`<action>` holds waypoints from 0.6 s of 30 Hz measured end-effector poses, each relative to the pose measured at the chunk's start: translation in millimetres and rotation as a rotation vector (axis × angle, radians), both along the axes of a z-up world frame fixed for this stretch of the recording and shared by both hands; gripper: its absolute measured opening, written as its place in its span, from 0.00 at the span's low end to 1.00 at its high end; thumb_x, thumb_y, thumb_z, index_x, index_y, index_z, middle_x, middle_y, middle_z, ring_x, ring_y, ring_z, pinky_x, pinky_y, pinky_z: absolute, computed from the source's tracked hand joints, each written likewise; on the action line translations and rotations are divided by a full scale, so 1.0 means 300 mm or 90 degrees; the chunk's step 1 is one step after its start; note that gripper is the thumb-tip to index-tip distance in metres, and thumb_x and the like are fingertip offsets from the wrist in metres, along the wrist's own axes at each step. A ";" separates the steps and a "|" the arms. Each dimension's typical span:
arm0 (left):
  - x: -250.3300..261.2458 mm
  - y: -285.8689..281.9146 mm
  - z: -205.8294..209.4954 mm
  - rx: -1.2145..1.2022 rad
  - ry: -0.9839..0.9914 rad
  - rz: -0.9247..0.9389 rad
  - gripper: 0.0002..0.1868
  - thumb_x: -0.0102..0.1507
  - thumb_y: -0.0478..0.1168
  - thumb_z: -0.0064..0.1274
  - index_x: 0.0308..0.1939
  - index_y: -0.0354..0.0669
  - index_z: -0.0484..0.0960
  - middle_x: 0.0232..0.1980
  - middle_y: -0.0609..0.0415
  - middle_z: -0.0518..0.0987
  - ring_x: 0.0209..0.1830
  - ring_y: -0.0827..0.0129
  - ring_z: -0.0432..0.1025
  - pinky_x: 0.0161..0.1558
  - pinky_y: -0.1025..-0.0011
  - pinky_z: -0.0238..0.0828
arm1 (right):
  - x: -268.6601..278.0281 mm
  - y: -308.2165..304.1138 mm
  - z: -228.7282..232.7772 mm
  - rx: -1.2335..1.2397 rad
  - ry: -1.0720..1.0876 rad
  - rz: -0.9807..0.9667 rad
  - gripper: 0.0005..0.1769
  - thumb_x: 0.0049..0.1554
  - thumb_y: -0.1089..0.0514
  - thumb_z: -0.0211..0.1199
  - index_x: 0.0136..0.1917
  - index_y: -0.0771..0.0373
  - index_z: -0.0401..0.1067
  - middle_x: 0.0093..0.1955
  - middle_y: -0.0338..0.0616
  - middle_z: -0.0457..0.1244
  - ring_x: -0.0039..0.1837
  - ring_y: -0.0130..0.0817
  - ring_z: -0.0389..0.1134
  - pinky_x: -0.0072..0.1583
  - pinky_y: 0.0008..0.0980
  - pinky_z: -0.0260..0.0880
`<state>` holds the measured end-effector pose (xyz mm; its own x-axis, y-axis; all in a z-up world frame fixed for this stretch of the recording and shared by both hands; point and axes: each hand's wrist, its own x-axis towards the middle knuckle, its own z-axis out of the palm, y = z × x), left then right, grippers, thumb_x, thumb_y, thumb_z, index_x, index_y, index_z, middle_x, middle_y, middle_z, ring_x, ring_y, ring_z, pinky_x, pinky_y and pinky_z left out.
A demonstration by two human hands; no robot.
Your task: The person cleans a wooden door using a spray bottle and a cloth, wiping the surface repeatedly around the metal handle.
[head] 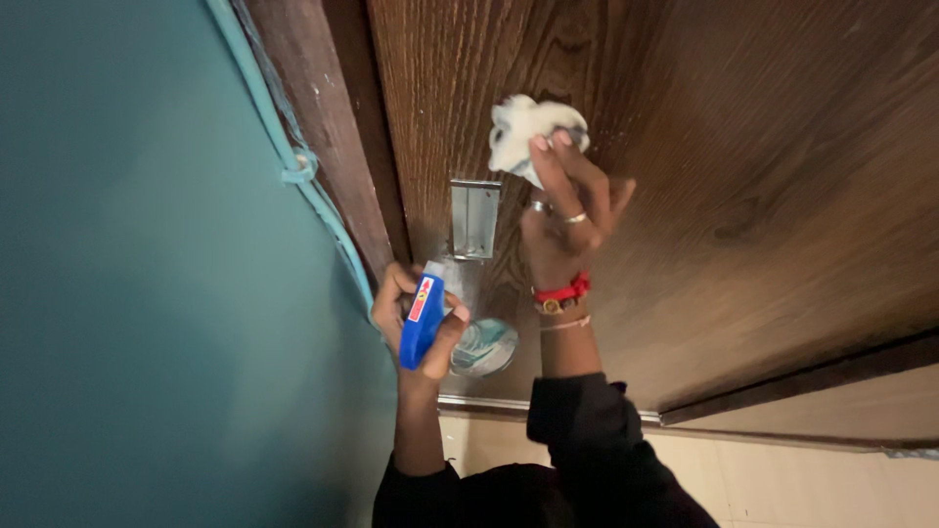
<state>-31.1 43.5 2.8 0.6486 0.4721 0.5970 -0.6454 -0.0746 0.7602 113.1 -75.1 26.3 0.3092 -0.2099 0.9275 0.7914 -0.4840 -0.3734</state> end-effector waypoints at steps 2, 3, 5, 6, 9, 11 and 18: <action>-0.006 0.001 0.006 -0.005 -0.001 0.011 0.20 0.53 0.34 0.62 0.38 0.44 0.63 0.33 0.57 0.73 0.31 0.77 0.71 0.37 0.78 0.68 | 0.019 0.006 -0.082 0.007 -0.018 -0.040 0.25 0.53 0.73 0.64 0.58 0.48 0.80 0.60 0.33 0.71 0.61 0.27 0.72 0.79 0.43 0.46; -0.011 -0.002 0.007 -0.013 0.010 0.007 0.21 0.53 0.34 0.63 0.38 0.44 0.63 0.32 0.56 0.74 0.31 0.77 0.71 0.37 0.78 0.68 | 0.030 0.013 -0.140 0.011 -0.025 -0.060 0.25 0.55 0.73 0.66 0.58 0.47 0.80 0.60 0.32 0.71 0.61 0.27 0.72 0.82 0.47 0.43; -0.003 -0.010 0.016 -0.024 0.026 -0.006 0.22 0.54 0.34 0.64 0.38 0.43 0.62 0.31 0.56 0.76 0.30 0.77 0.72 0.37 0.79 0.68 | 0.008 -0.020 -0.275 -0.031 -0.013 -0.052 0.24 0.52 0.71 0.66 0.56 0.45 0.81 0.58 0.32 0.71 0.60 0.28 0.72 0.81 0.49 0.45; 0.010 -0.012 0.024 -0.015 0.005 0.001 0.21 0.54 0.34 0.63 0.39 0.43 0.63 0.33 0.55 0.75 0.32 0.76 0.72 0.38 0.78 0.69 | 0.020 -0.040 -0.323 -0.050 -0.010 -0.050 0.24 0.51 0.70 0.67 0.55 0.43 0.81 0.57 0.32 0.71 0.60 0.28 0.72 0.80 0.49 0.46; 0.001 -0.031 0.009 -0.012 -0.007 0.006 0.20 0.53 0.33 0.61 0.39 0.43 0.63 0.34 0.55 0.75 0.32 0.76 0.72 0.37 0.77 0.70 | 0.031 -0.111 -0.396 0.005 -0.007 -0.068 0.27 0.46 0.73 0.62 0.55 0.48 0.79 0.56 0.38 0.69 0.61 0.37 0.72 0.80 0.56 0.47; 0.003 -0.026 -0.002 -0.025 0.015 -0.018 0.20 0.54 0.32 0.62 0.38 0.42 0.63 0.31 0.55 0.75 0.29 0.76 0.72 0.34 0.77 0.70 | 0.015 -0.125 -0.349 0.055 0.006 -0.088 0.28 0.46 0.76 0.61 0.56 0.52 0.79 0.57 0.40 0.70 0.62 0.39 0.73 0.80 0.54 0.49; -0.015 -0.006 -0.011 -0.015 0.010 -0.018 0.17 0.52 0.29 0.56 0.38 0.41 0.64 0.36 0.54 0.74 0.34 0.76 0.72 0.36 0.76 0.73 | 0.047 -0.062 0.100 0.137 -0.078 -0.074 0.26 0.57 0.78 0.65 0.63 0.56 0.78 0.65 0.43 0.70 0.65 0.30 0.71 0.62 0.32 0.67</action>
<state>-35.6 41.8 -0.6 0.6708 0.4671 0.5761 -0.6352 -0.0392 0.7713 127.1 -93.8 56.4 0.1595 -0.4336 0.8869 0.7808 -0.4943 -0.3821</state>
